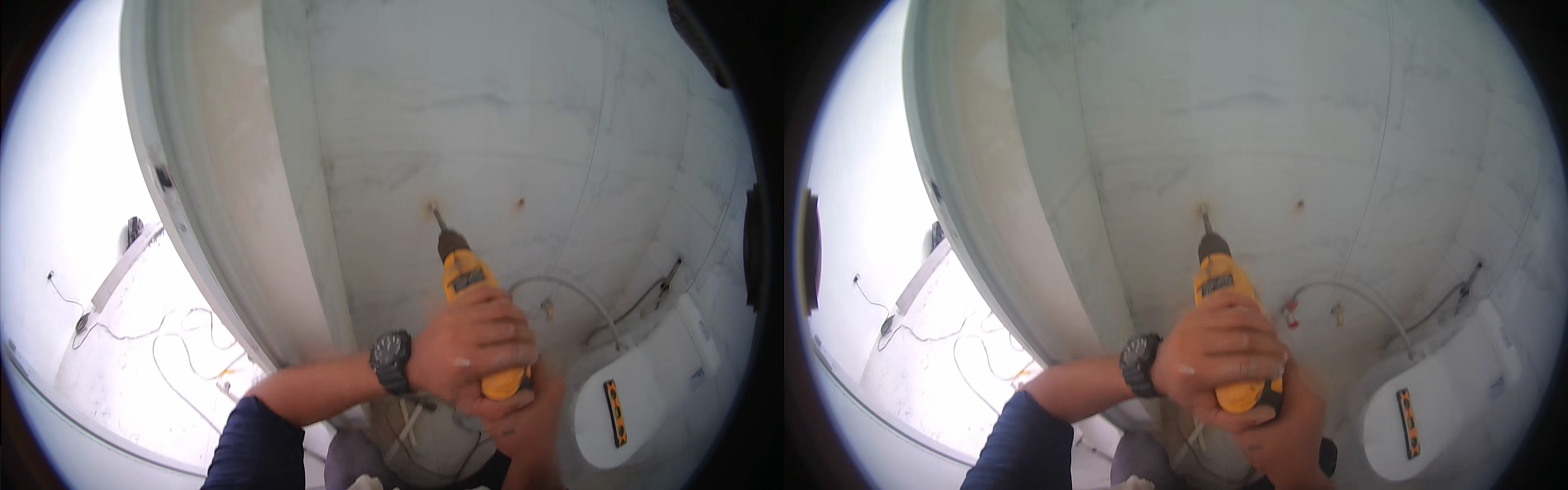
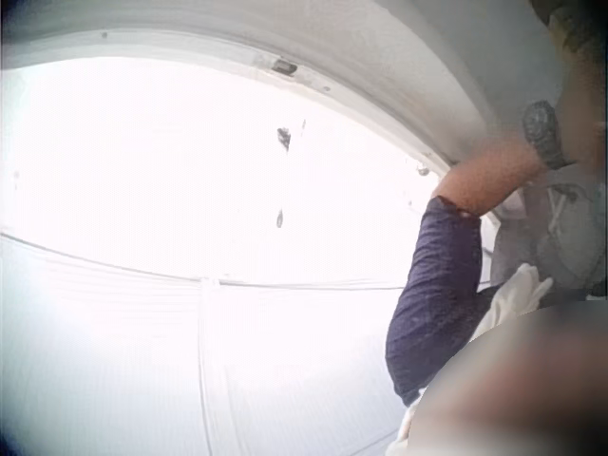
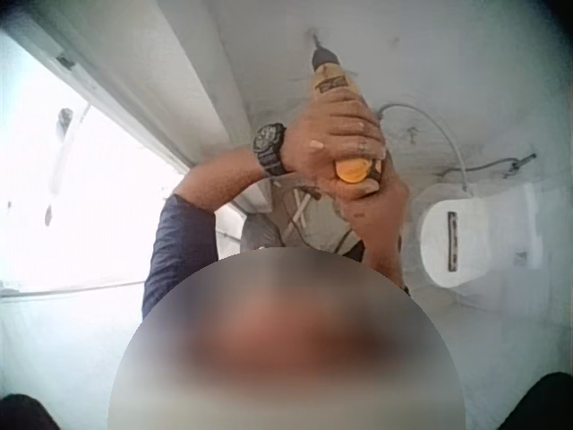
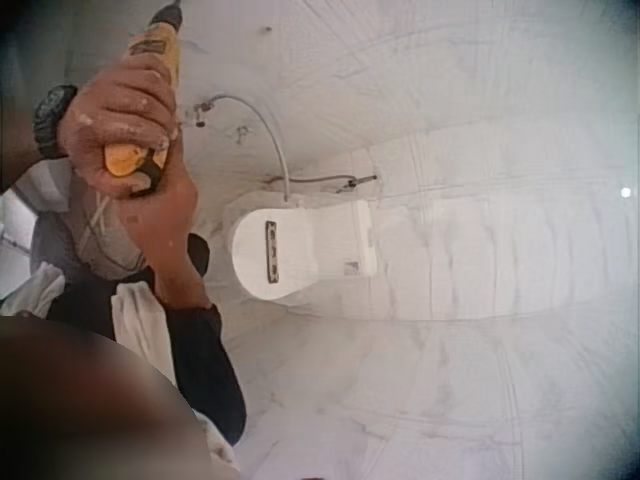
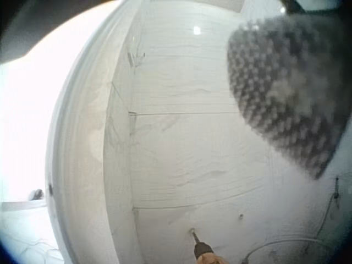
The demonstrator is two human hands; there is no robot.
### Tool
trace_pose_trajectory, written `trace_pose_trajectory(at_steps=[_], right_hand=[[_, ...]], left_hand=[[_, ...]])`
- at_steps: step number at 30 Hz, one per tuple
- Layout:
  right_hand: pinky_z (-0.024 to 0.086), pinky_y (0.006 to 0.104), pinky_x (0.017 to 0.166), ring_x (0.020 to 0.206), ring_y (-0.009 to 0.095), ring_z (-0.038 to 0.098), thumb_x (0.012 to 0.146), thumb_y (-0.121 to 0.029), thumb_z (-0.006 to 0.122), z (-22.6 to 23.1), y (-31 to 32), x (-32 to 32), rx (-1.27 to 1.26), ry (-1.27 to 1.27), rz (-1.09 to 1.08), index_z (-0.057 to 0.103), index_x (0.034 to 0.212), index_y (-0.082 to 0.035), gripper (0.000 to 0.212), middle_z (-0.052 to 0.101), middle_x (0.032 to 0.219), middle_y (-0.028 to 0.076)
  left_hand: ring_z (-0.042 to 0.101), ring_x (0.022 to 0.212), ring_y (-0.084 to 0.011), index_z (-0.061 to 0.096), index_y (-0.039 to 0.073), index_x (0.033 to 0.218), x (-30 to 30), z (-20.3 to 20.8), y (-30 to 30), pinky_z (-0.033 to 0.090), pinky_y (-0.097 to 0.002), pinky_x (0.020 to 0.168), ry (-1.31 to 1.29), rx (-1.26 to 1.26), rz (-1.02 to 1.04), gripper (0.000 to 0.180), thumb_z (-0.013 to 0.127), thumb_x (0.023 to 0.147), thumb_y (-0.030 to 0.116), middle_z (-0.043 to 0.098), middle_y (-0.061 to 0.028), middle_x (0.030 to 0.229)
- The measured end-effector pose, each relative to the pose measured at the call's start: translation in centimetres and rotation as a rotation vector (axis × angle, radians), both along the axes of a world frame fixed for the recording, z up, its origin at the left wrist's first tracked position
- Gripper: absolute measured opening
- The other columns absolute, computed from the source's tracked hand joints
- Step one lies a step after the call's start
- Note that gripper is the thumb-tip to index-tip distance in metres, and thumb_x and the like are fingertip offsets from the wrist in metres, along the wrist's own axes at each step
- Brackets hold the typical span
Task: The person kneels in a tiled bathroom and uses a yellow corded drill to make holes in the wall tiles above a toilet. The person drills multiple holes in sequence, then briefly stands and moves toward a sink area before returning to the wall to continue drilling.
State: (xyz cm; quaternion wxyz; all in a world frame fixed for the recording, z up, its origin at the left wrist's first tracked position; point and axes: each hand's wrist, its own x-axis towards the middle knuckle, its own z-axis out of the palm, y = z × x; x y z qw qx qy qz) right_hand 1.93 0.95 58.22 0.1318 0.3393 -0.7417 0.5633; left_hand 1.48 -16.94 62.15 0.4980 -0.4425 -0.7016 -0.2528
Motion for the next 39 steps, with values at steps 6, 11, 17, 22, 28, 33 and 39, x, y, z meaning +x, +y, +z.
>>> trace_pose_trajectory(at_steps=[6, 11, 17, 22, 28, 33, 39], right_hand=[[0.06, 0.0368, 0.078, 0.087, 0.028, 0.077, 0.08, -0.031, 0.093, 0.9, 0.4, 0.2, 0.017, 0.101, 0.069, 0.062, 0.138, 0.003, 0.074, 0.078, 0.102, 0.021], [0.06, 0.0369, 0.072, 0.08, 0.03, 0.077, 0.08, -0.034, 0.093, 0.5, 0.6, 0.4, 0.095, 0.038, 0.001, 0.061, 0.138, 0.003, 0.076, 0.075, 0.096, 0.025], [0.06, 0.0363, 0.073, 0.079, 0.03, 0.076, 0.078, -0.035, 0.093, 0.5, 0.4, 0.3, 0.066, 0.092, 0.01, 0.059, 0.139, 0.004, 0.08, 0.075, 0.093, 0.024], [0.061, 0.0396, 0.074, 0.081, 0.035, 0.078, 0.08, -0.031, 0.087, 0.6, 0.2, 0.3, 0.015, 0.131, 0.002, 0.063, 0.133, 0.003, 0.067, 0.076, 0.091, 0.022], [0.061, 0.0401, 0.076, 0.091, 0.04, 0.079, 0.081, -0.026, 0.082, 0.4, 0.5, -0.1, 0.096, 0.109, -0.013, 0.06, 0.137, 0.003, 0.067, 0.075, 0.094, 0.021], [0.06, 0.0396, 0.076, 0.092, 0.041, 0.078, 0.081, -0.023, 0.083, 0.6, 0.2, 0.4, 0.076, 0.033, -0.007, 0.06, 0.137, 0.001, 0.066, 0.075, 0.095, 0.021], [0.06, 0.04, 0.078, 0.092, 0.041, 0.078, 0.081, -0.018, 0.082, 0.5, 0.1, 0.2, 0.001, 0.062, 0.004, 0.06, 0.136, 0.0, 0.062, 0.075, 0.097, 0.02]], left_hand=[[0.071, 0.099, -0.0291, 0.073, 0.007, 0.101, 0.5, 0.3, 0.0, 0.054, -0.0468, 0.094, -0.019, -0.005, 0.009, 0.034, 0.084, 0.078, 0.03, 0.074, -0.0077, 0.101], [0.073, 0.102, -0.0274, 0.074, 0.009, 0.103, 0.6, 0.1, -0.3, 0.055, -0.0461, 0.095, -0.045, -0.063, 0.045, 0.034, 0.085, 0.079, 0.03, 0.076, -0.0069, 0.104], [0.073, 0.102, -0.0259, 0.074, 0.009, 0.103, 0.9, 0.6, -0.4, 0.056, -0.0451, 0.093, -0.057, -0.075, 0.056, 0.033, 0.084, 0.08, 0.031, 0.076, -0.006, 0.104], [0.073, 0.101, -0.0257, 0.073, 0.009, 0.104, 0.8, 0.5, -0.4, 0.055, -0.0445, 0.093, -0.052, -0.072, 0.057, 0.034, 0.084, 0.081, 0.032, 0.076, -0.0055, 0.103], [0.073, 0.101, -0.0257, 0.074, 0.009, 0.104, 0.6, 0.5, -0.5, 0.055, -0.0432, 0.092, -0.057, -0.085, 0.054, 0.036, 0.086, 0.08, 0.032, 0.077, -0.0054, 0.103], [0.075, 0.099, -0.0262, 0.075, 0.009, 0.106, 0.7, 1.0, -0.7, 0.055, -0.0413, 0.092, -0.079, -0.114, 0.061, 0.039, 0.087, 0.079, 0.035, 0.078, -0.0061, 0.105], [0.075, 0.096, -0.0276, 0.076, 0.008, 0.102, 0.7, 1.6, -0.7, 0.056, -0.0425, 0.09, -0.118, -0.16, 0.068, 0.038, 0.087, 0.079, 0.035, 0.079, -0.0075, 0.102]])
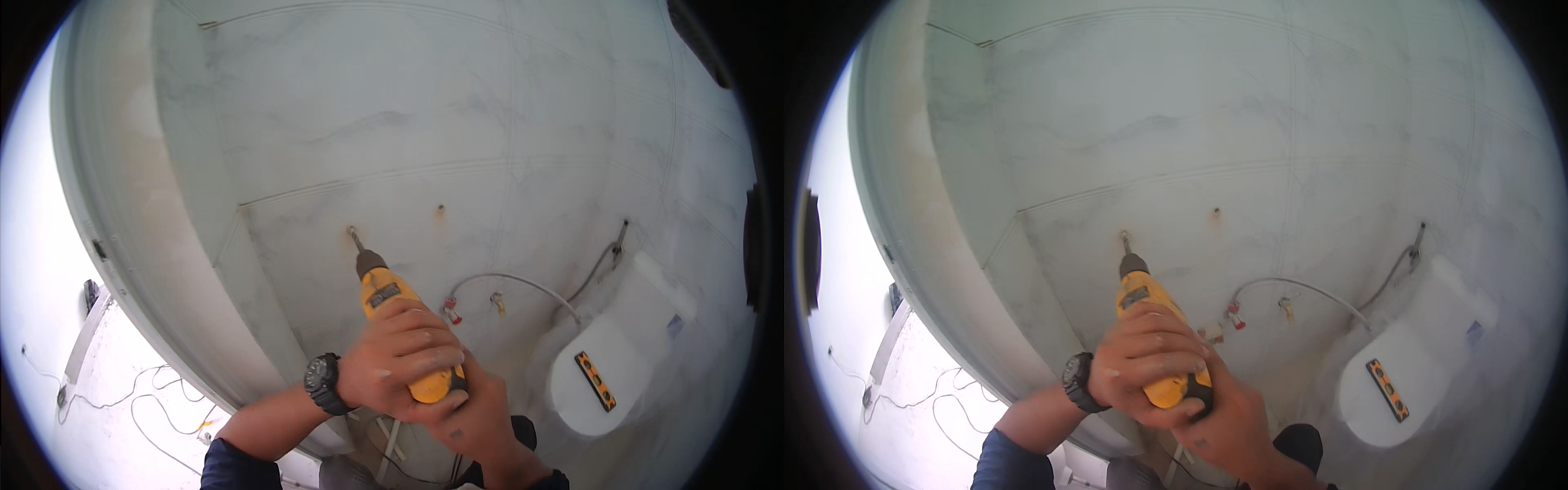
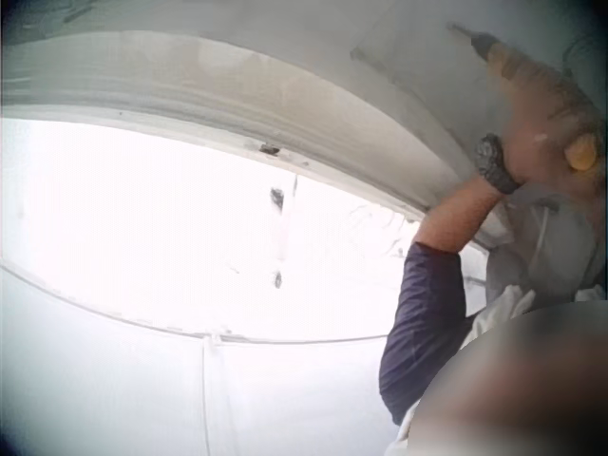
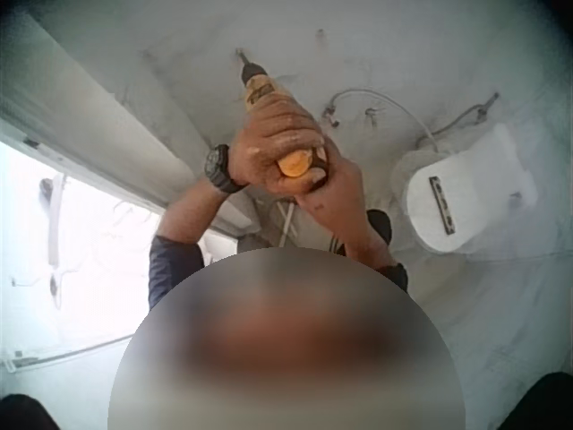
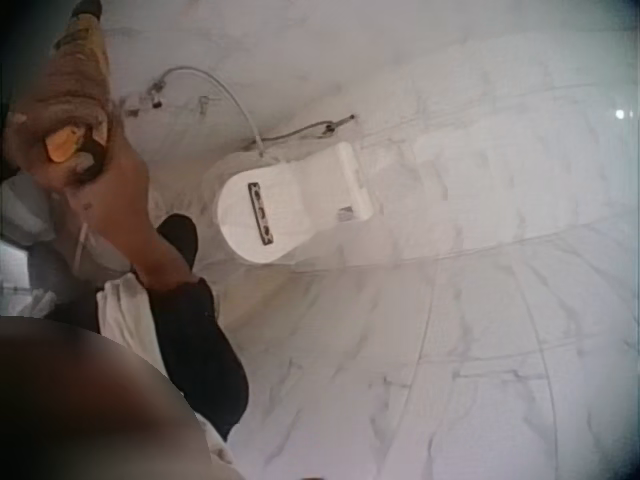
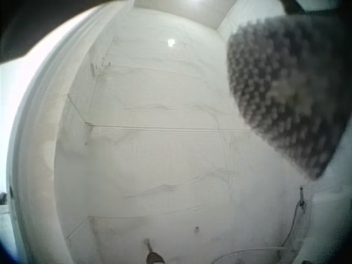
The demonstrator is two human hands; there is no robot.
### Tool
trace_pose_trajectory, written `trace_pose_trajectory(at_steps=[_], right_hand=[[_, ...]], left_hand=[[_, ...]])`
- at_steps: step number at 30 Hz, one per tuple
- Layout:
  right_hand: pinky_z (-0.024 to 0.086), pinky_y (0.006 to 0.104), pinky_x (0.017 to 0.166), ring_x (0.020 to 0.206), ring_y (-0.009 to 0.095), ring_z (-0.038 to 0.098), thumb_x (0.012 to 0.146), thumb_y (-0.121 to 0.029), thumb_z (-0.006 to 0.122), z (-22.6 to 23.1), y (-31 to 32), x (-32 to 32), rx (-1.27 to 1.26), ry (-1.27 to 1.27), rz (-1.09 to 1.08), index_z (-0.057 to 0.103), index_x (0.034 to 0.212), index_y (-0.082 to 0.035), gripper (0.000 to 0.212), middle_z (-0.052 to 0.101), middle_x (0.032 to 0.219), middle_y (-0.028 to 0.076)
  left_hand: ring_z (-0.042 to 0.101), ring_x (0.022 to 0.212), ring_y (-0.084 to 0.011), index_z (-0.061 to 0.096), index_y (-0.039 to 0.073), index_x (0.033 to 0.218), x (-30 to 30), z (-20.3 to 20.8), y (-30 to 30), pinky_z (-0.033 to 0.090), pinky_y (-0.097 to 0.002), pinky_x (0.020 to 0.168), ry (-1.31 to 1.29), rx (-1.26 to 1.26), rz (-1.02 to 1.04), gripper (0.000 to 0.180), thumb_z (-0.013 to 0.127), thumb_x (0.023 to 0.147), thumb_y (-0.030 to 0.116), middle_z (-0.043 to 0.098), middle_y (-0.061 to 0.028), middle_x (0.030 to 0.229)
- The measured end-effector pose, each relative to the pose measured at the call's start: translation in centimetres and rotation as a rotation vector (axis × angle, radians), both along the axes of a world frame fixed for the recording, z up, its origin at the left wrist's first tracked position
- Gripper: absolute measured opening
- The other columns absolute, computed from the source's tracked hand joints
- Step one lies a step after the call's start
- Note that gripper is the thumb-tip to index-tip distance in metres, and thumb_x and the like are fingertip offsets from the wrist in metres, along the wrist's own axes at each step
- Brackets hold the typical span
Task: The person kneels in a tiled bathroom and uses a yellow corded drill to make holes in the wall tiles above a toilet. The person drills multiple holes in sequence, then briefly stands and moves toward a sink area before returning to the wall to continue drilling.
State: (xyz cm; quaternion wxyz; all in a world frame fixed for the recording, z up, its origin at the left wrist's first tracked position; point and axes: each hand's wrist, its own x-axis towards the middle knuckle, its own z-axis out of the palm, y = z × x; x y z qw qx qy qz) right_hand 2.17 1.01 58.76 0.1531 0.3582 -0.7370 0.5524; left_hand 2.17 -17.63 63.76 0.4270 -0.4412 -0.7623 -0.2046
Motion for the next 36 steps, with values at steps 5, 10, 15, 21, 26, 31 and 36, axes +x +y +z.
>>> trace_pose_trajectory(at_steps=[5, 10, 15, 21, 26, 31, 36], right_hand=[[0.061, 0.0466, 0.078, 0.094, 0.044, 0.075, 0.079, -0.025, 0.082, -0.3, 0.5, -0.7, 0.143, -0.114, 0.082, 0.054, 0.145, -0.001, 0.075, 0.074, 0.103, 0.022], [0.059, 0.0461, 0.074, 0.081, 0.043, 0.071, 0.077, -0.032, 0.085, -0.6, -0.7, -0.4, 0.172, -0.079, -0.054, 0.045, 0.15, 0.011, 0.093, 0.07, 0.095, 0.022], [0.061, 0.0463, 0.07, 0.077, 0.039, 0.076, 0.079, -0.032, 0.085, 0.5, 0.0, 0.1, 0.217, -0.095, -0.031, 0.067, 0.12, 0.0, 0.055, 0.076, 0.084, 0.021], [0.059, 0.0503, 0.066, 0.074, 0.04, 0.075, 0.08, -0.03, 0.081, 1.0, 0.9, 0.2, 0.134, -0.082, -0.035, 0.069, 0.109, -0.002, 0.041, 0.074, 0.079, 0.02], [0.059, 0.0504, 0.067, 0.075, 0.04, 0.075, 0.081, -0.029, 0.081, 0.6, 0.8, 0.4, 0.113, -0.098, -0.038, 0.068, 0.113, -0.002, 0.043, 0.074, 0.078, 0.02], [0.059, 0.0502, 0.064, 0.073, 0.041, 0.075, 0.081, -0.029, 0.082, 0.1, 0.4, 0.2, 0.042, -0.069, -0.038, 0.068, 0.113, -0.002, 0.045, 0.073, 0.076, 0.02], [0.059, 0.0497, 0.064, 0.071, 0.041, 0.074, 0.08, -0.031, 0.083, 0.1, 0.0, -0.2, 0.163, -0.069, -0.027, 0.068, 0.112, -0.001, 0.046, 0.074, 0.076, 0.019]], left_hand=[[0.073, 0.096, -0.0296, 0.075, 0.008, 0.098, 0.2, -0.3, -1.2, 0.055, -0.046, 0.092, 0.005, -0.102, 0.131, 0.039, 0.085, 0.081, 0.041, 0.08, -0.0071, 0.104], [0.065, 0.092, -0.0391, 0.065, -0.002, 0.104, -0.9, -1.4, -2.5, 0.051, -0.0589, 0.093, 0.083, -0.066, -0.008, 0.05, 0.064, 0.1, 0.048, 0.069, -0.0202, 0.091], [0.063, 0.098, -0.0395, 0.062, -0.003, 0.111, -0.5, -1.4, -3.5, 0.048, -0.0592, 0.097, 0.054, -0.129, 0.079, 0.046, 0.061, 0.101, 0.042, 0.067, -0.0225, 0.1], [0.073, 0.092, -0.0397, 0.074, -0.006, 0.105, -0.7, -0.3, -1.1, 0.058, -0.0552, 0.088, 0.071, -0.051, -0.019, 0.045, 0.075, 0.1, 0.039, 0.076, -0.022, 0.098], [0.073, 0.09, -0.0412, 0.073, -0.008, 0.104, -0.4, -0.2, -1.4, 0.059, -0.0559, 0.086, 0.077, -0.076, -0.008, 0.046, 0.072, 0.103, 0.038, 0.075, -0.0234, 0.097], [0.061, 0.099, -0.0397, 0.06, -0.005, 0.113, -0.6, -0.9, -3.7, 0.047, -0.0599, 0.097, 0.038, -0.2, 0.094, 0.046, 0.06, 0.102, 0.04, 0.066, -0.0233, 0.101], [0.06, 0.099, -0.0394, 0.06, -0.005, 0.113, -0.5, -1.8, -4.6, 0.046, -0.0594, 0.096, 0.011, -0.177, 0.075, 0.047, 0.06, 0.102, 0.041, 0.065, -0.0242, 0.101]])
